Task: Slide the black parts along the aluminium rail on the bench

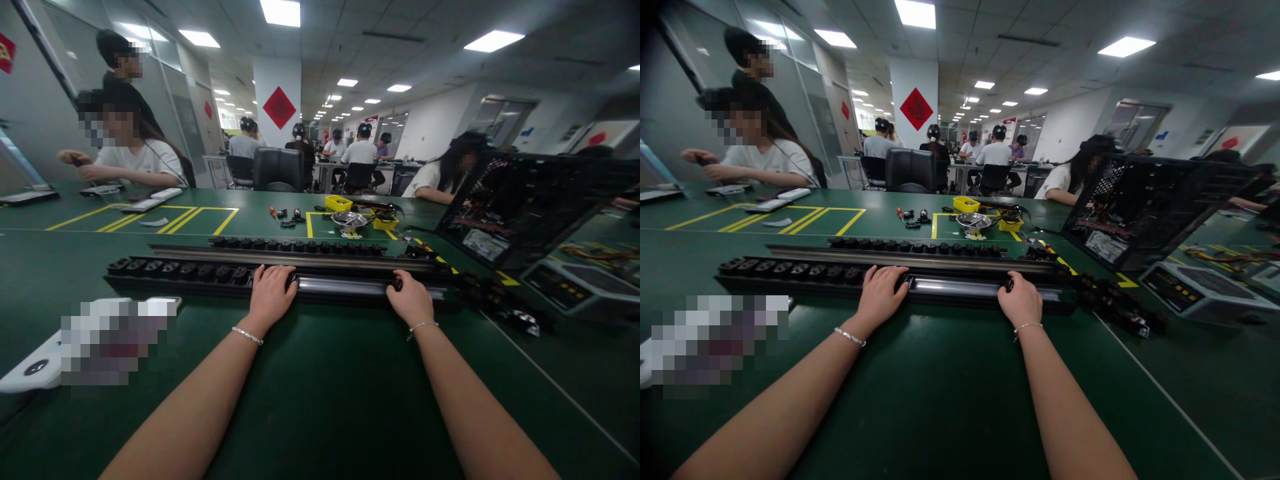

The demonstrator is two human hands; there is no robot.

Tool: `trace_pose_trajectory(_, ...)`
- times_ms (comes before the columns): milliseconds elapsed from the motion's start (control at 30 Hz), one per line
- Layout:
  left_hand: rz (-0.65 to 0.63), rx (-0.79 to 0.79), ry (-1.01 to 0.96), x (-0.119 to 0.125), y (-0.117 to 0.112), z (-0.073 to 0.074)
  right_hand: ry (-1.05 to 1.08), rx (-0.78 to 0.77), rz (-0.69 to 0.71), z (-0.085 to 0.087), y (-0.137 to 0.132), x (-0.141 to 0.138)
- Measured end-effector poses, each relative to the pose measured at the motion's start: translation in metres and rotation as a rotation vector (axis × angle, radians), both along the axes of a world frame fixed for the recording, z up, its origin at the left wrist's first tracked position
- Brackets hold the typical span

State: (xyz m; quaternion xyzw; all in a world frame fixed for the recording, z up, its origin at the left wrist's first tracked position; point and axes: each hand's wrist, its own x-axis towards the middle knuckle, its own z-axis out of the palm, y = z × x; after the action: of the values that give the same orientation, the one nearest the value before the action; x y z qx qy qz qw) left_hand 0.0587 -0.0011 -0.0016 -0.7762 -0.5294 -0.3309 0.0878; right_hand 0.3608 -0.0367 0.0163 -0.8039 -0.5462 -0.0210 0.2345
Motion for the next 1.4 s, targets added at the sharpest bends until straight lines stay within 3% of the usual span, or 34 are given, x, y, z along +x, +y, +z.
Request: trace_pose_trajectory(1400,0.003,-0.005,0.012,0.0,0.0,0.0,0.07,0.006,-0.016,0.0,0.001,0.011)
